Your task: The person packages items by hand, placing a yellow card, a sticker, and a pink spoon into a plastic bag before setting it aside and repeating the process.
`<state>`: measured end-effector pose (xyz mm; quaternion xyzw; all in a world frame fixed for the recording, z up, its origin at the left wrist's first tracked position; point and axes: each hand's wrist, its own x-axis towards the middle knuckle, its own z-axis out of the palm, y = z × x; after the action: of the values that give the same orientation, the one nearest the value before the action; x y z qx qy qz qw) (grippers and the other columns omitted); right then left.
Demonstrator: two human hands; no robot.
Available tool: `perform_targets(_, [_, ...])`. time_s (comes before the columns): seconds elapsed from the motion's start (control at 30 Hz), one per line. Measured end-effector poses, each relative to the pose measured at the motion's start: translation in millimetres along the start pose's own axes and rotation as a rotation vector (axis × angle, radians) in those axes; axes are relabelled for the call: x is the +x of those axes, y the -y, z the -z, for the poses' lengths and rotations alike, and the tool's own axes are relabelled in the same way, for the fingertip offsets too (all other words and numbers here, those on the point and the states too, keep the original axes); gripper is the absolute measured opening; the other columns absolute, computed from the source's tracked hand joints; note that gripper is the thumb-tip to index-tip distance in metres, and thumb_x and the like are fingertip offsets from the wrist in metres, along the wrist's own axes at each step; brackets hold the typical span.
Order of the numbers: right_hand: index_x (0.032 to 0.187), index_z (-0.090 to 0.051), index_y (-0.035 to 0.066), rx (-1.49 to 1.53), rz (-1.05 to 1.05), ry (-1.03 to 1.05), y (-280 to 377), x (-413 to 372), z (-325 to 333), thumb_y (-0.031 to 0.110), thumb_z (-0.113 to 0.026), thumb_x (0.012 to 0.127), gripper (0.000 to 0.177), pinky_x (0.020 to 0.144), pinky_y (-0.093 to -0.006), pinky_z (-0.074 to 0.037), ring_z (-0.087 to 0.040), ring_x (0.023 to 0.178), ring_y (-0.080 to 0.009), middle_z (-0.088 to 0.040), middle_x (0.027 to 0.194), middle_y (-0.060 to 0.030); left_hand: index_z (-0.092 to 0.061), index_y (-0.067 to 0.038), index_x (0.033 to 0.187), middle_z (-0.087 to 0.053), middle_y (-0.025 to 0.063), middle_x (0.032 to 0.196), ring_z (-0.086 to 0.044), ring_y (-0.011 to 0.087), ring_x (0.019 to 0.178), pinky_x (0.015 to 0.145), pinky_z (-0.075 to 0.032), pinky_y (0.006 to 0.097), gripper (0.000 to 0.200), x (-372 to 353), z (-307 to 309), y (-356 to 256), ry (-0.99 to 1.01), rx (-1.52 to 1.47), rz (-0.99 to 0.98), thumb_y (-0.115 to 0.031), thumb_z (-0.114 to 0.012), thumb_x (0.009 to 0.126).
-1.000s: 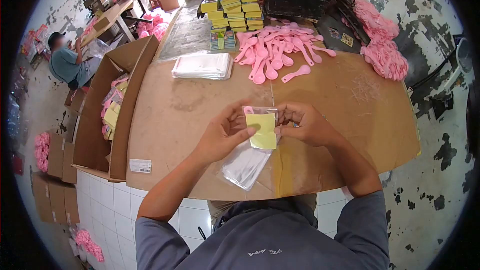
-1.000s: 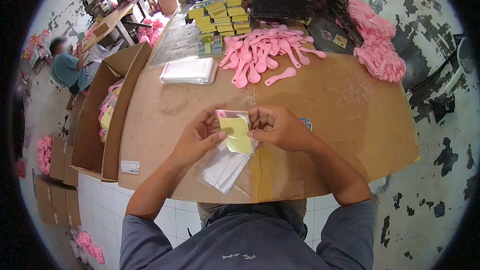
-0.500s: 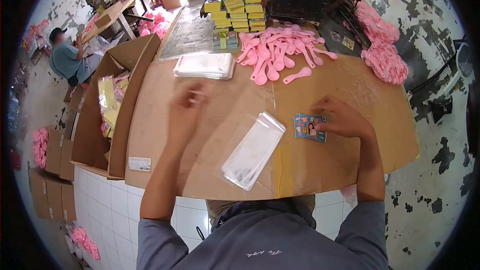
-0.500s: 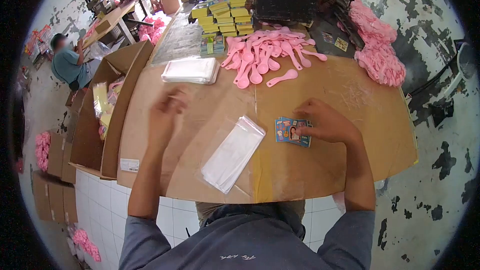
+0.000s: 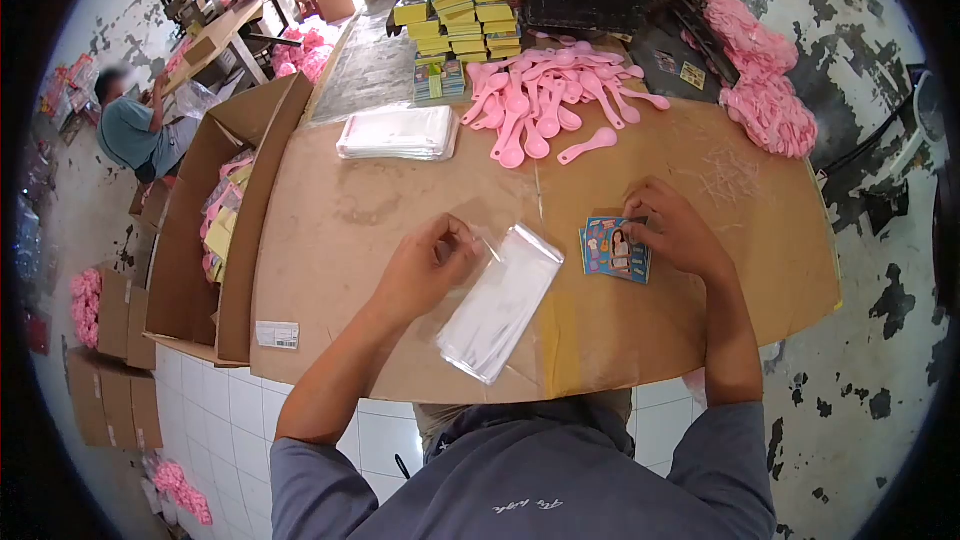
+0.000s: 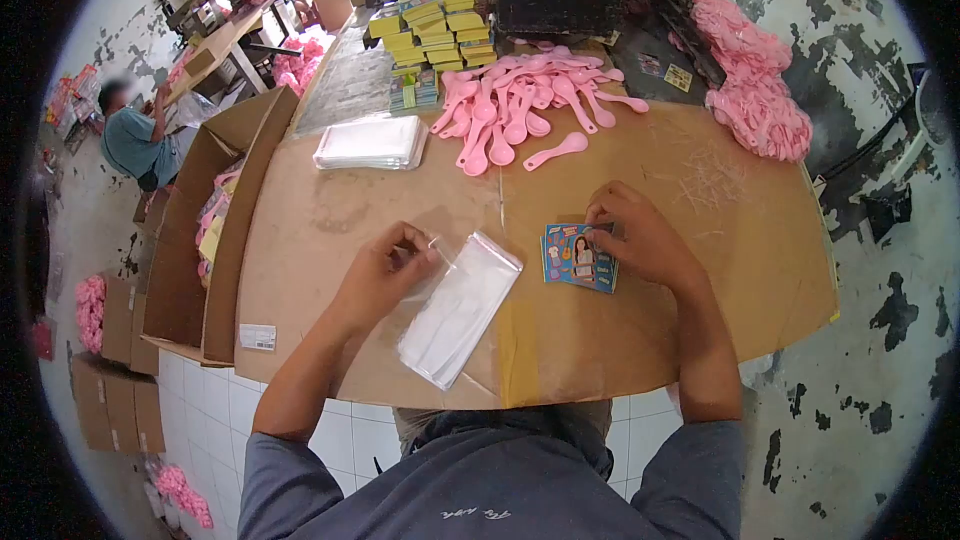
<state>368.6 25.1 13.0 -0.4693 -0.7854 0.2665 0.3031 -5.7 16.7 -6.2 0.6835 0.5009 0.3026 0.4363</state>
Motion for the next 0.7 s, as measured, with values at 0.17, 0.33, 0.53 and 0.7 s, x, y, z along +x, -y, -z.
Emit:
perform_targets(0.17, [0.107, -0.066, 0.002, 0.065, -0.114, -0.022, 33.9, 2.7, -2.2, 0.005, -0.068, 0.091, 0.017, 0.081, -0.0324, -0.054, -0.067, 0.088, -0.0165, -0.069, 0.096, -0.0078, -0.047, -0.003, 0.127, -0.074, 0.0104, 0.089, -0.071, 0.0142, 0.079, 0.068, -0.057, 0.0280, 0.034, -1.1, -4.5, -11.3, 0.083, -0.593, 0.038, -0.010, -0.067, 0.100])
perform_targets(0.33, [0.115, -0.066, 0.001, 0.282, -0.071, -0.070, 64.7, 13.0, -33.5, 0.004, -0.068, 0.092, 0.023, 0.076, -0.0310, -0.055, -0.067, 0.090, -0.0129, -0.072, 0.099, -0.0080, -0.043, -0.001, 0.136, -0.075, 0.0137, 0.092, -0.074, 0.0183, 0.082, 0.071, -0.061, 0.0300, 0.045, -5.0, -8.7, -17.8, 0.102, -0.654, -0.021, -0.004, -0.068, 0.098])
perform_targets(0.53, [0.119, -0.067, 0.000, 0.504, -0.108, -0.106, 71.0, 27.3, -50.3, 0.004, -0.069, 0.092, 0.027, 0.075, -0.0290, -0.055, -0.066, 0.089, -0.0111, -0.073, 0.098, -0.0081, -0.041, 0.000, 0.140, -0.076, 0.0160, 0.096, -0.075, 0.0211, 0.089, 0.076, -0.062, 0.0317, 0.051, -9.7, -15.3, -18.4, 0.108, -0.609, -0.056, 0.002, -0.067, 0.096])
perform_targets(0.7, [0.120, -0.068, 0.000, 0.096, 0.212, 0.028, 82.6, 33.3, -43.0, 0.005, -0.071, 0.092, 0.029, 0.073, -0.0283, -0.054, -0.067, 0.086, -0.0119, -0.073, 0.098, -0.0092, -0.040, -0.001, 0.146, -0.076, 0.0145, 0.096, -0.073, 0.0151, 0.088, 0.076, -0.059, 0.0262, 0.056, -13.7, -16.9, -24.5, 0.104, -0.529, -0.077, 0.003, -0.067, 0.096])
